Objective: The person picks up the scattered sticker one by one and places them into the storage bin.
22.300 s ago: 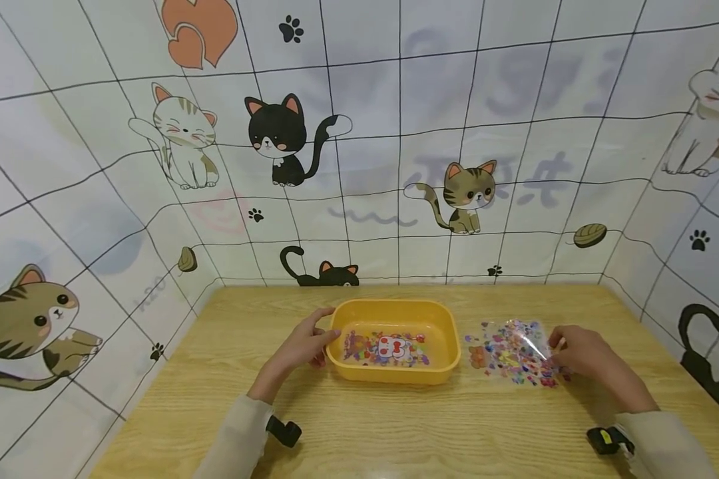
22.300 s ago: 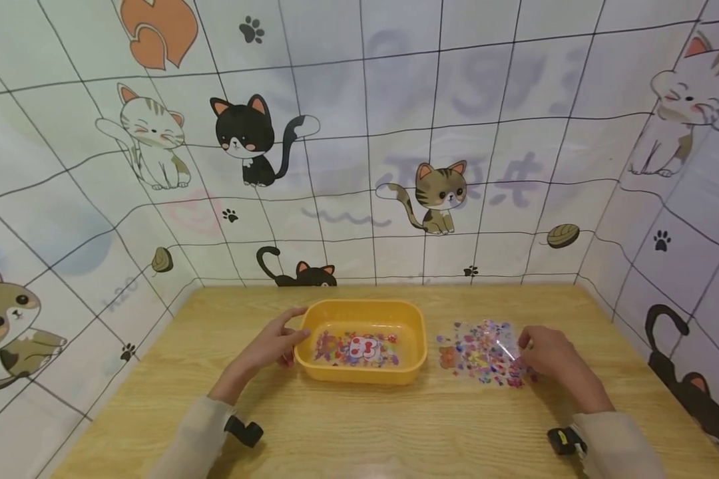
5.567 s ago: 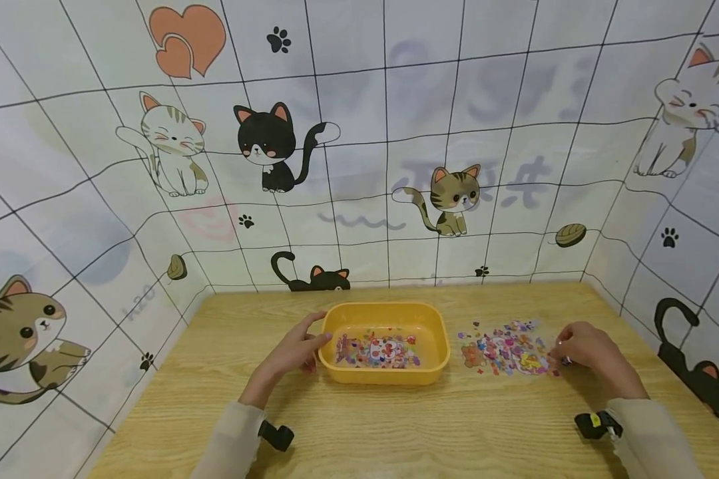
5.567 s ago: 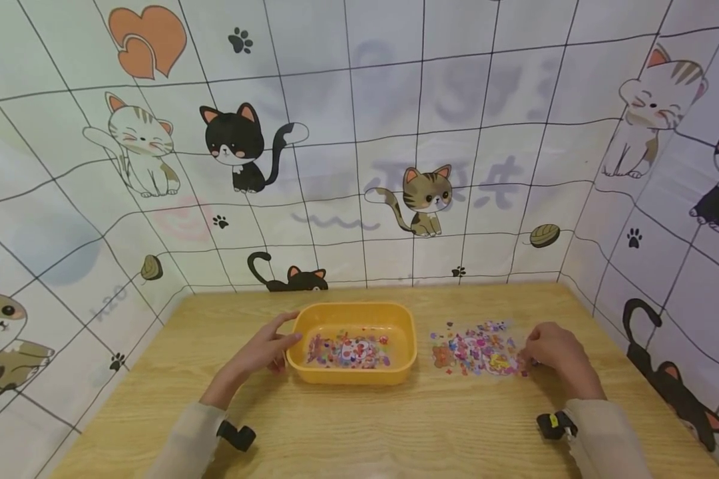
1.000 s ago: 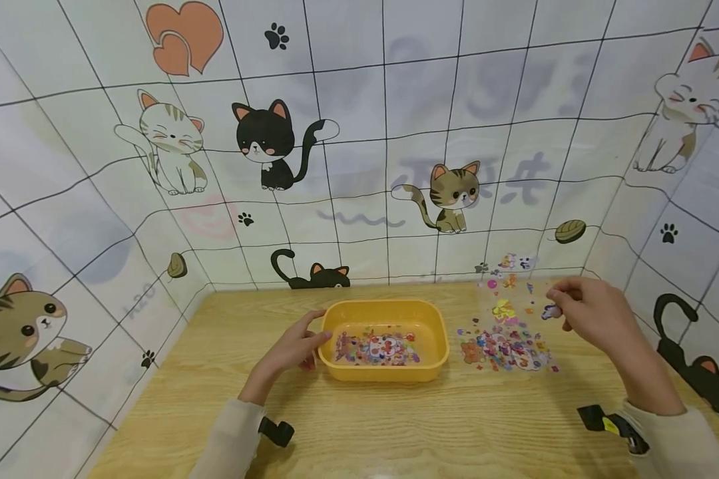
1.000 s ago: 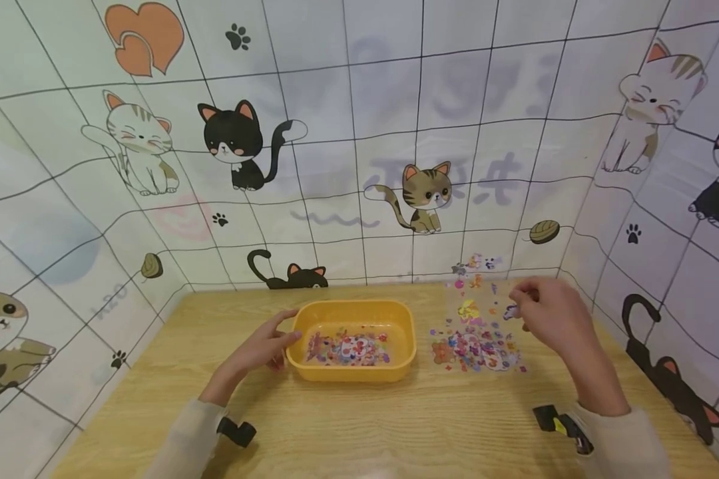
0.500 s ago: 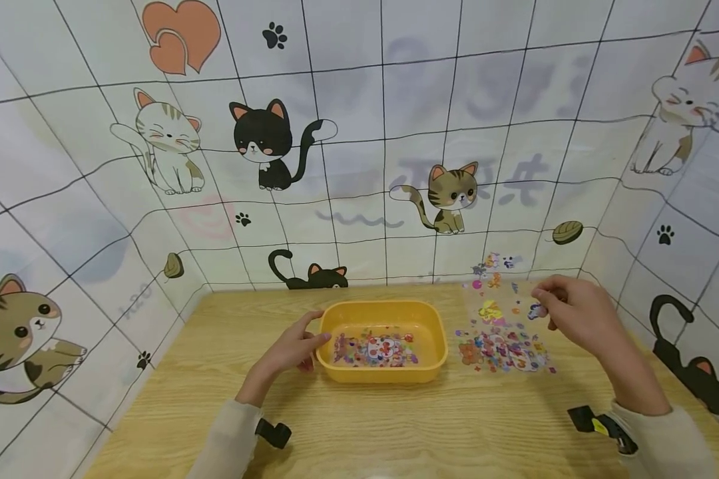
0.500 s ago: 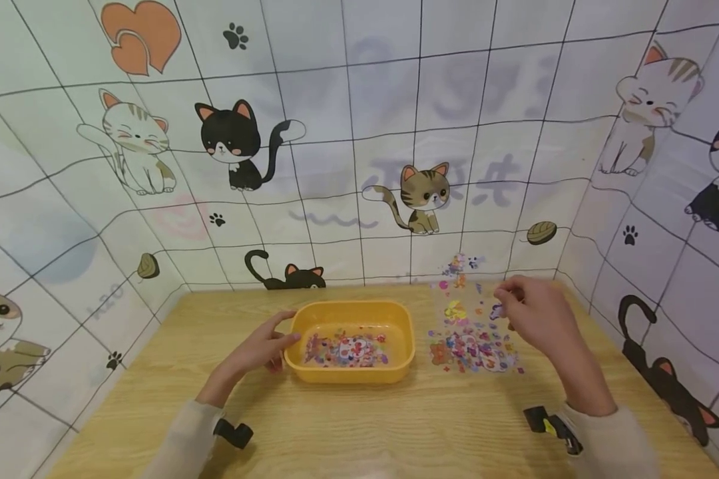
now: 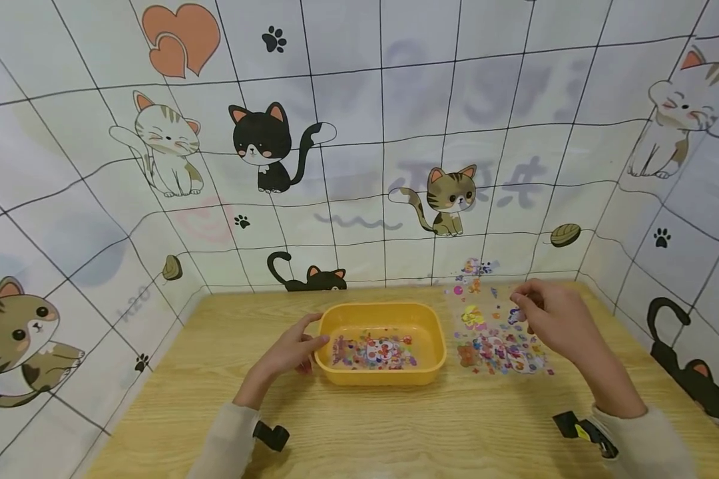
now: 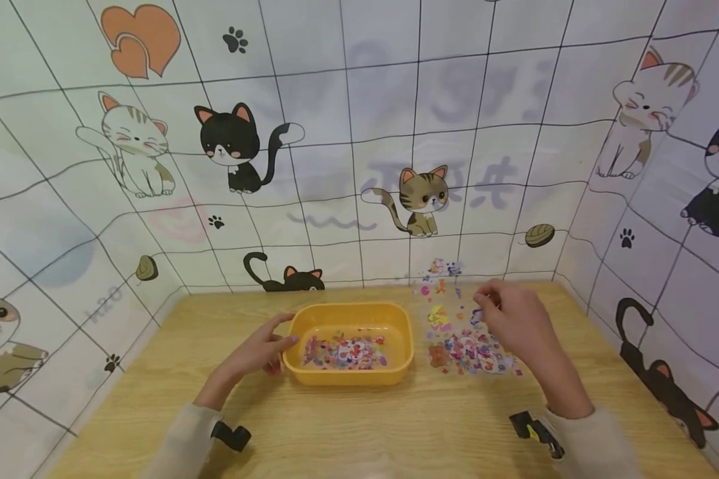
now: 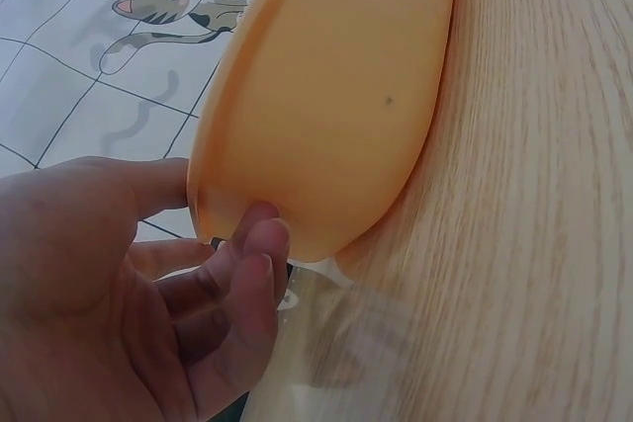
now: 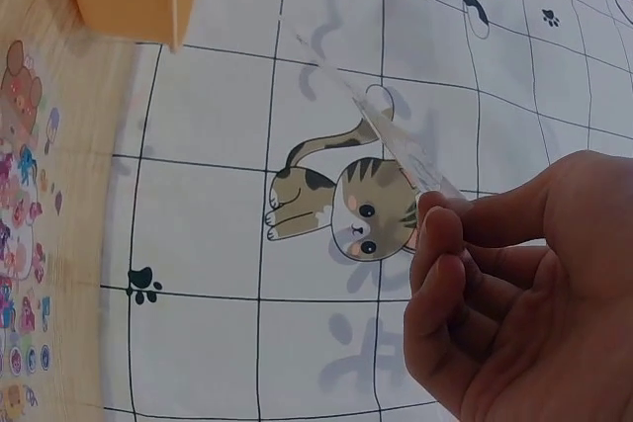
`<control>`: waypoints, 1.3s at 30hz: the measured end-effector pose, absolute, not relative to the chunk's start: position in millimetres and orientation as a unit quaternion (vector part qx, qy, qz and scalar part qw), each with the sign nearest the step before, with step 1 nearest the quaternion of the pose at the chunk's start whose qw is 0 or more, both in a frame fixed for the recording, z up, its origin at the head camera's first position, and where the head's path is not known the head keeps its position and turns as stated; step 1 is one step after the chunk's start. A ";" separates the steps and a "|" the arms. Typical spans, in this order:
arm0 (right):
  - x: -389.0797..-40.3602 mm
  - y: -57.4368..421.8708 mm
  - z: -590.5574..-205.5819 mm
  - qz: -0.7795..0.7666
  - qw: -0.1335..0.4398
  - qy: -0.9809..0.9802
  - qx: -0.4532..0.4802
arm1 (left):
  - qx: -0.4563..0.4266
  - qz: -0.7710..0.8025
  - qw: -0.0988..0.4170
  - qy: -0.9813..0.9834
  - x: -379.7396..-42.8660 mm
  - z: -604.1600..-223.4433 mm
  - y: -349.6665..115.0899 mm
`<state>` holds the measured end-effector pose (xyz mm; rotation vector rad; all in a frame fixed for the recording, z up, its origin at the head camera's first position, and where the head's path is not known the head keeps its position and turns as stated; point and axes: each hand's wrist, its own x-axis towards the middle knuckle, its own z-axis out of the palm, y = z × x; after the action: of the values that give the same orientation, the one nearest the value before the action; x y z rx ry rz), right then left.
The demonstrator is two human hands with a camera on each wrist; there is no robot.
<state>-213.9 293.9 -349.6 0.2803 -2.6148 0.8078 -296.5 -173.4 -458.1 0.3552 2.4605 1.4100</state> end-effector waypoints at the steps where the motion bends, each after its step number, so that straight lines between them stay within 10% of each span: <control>1: -214.1 292.1 -350.2 0.289 0.195 -0.932 0.101 | 0.123 0.488 0.140 0.852 -296.8 -457.6 -173.6; 39: -259.6 225.1 -350.4 0.500 -0.027 -0.859 0.106 | 0.124 0.494 0.144 0.849 -298.5 -460.9 -174.3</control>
<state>-259.6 225.1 -350.4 0.3375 -2.7468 1.5991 -298.5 -174.3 -460.9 0.3565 2.4466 1.4234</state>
